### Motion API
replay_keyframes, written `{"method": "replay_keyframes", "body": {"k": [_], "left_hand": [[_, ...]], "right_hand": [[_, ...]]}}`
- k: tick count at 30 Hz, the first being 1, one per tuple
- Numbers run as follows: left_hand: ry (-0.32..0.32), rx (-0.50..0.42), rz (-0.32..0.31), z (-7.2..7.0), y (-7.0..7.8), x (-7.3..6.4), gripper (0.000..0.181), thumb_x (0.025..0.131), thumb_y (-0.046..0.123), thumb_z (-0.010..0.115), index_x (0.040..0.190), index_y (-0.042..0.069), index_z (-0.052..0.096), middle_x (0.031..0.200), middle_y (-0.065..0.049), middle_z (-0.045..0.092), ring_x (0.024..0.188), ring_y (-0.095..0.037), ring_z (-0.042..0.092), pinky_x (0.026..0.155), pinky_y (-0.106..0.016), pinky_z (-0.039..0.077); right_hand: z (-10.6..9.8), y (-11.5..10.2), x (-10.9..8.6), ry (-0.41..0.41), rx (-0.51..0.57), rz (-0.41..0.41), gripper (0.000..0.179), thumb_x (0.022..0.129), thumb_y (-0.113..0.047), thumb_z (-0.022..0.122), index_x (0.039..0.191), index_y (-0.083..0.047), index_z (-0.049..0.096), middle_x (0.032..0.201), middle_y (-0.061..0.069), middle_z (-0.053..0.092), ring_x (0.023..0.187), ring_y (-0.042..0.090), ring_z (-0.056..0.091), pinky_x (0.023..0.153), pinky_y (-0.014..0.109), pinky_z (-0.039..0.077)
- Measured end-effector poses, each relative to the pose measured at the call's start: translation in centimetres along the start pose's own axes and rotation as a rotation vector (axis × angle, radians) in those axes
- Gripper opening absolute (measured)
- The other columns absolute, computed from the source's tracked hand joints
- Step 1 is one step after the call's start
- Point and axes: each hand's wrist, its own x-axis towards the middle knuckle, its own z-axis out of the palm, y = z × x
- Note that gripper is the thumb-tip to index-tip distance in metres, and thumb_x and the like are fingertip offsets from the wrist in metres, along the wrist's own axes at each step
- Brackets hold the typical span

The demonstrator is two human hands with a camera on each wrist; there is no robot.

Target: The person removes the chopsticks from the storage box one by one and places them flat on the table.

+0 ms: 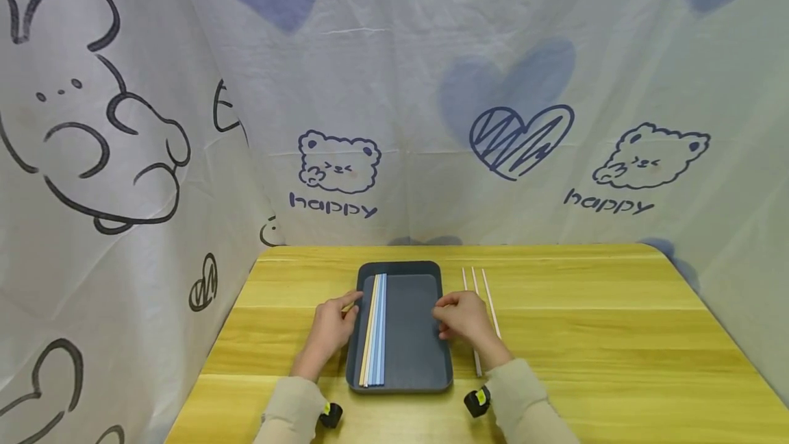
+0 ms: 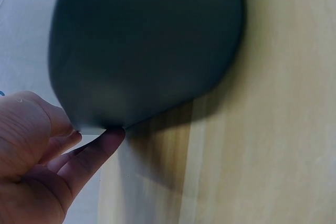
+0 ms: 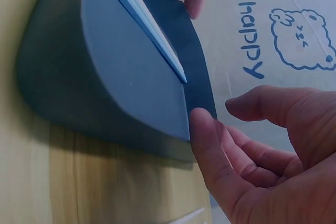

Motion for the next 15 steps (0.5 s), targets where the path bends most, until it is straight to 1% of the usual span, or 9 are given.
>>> {"method": "replay_keyframes", "body": {"k": [4,7,9,15], "left_hand": [[0.004,-0.003,-0.002,-0.1,-0.1,-0.1,0.038,0.104,0.004,0.062,0.142,0.006,0.067,0.152,-0.017,0.06,0.055,-0.01,0.054,0.049,-0.022,0.045],[0.008,-0.004,0.003,-0.1,-0.1,-0.1,0.037,0.104,0.004,0.062,0.141,0.006,0.067,0.152,-0.017,0.06,0.054,-0.01,0.053,0.048,-0.022,0.044],[0.01,-0.004,0.008,-0.1,0.0,-0.1,0.037,0.104,0.004,0.062,0.141,0.006,0.068,0.151,-0.018,0.06,0.054,-0.01,0.052,0.048,-0.022,0.044],[0.009,0.003,0.008,-0.1,0.0,-0.1,0.037,0.104,0.004,0.062,0.141,0.006,0.068,0.152,-0.018,0.06,0.06,-0.01,0.057,0.051,-0.022,0.046]], "right_hand": [[0.7,-0.4,-0.2,-0.01,0.006,-0.017,0.017,0.085,-0.001,0.071,0.1,0.007,0.074,0.075,0.019,0.073,0.051,0.015,0.066,0.052,0.034,0.061],[1.3,-0.5,-0.3,-0.043,0.015,-0.02,0.022,0.087,-0.001,0.071,0.106,0.009,0.073,0.086,0.026,0.076,0.056,0.018,0.07,0.055,0.035,0.062],[1.9,-0.6,-0.4,-0.068,0.012,-0.022,0.023,0.087,-0.002,0.071,0.108,0.01,0.073,0.088,0.027,0.076,0.057,0.018,0.071,0.056,0.036,0.063],[3.5,-0.8,-0.9,-0.11,0.007,-0.04,0.021,0.086,-0.002,0.073,0.104,0.01,0.072,0.084,0.026,0.075,0.056,0.017,0.07,0.055,0.036,0.063]]}}
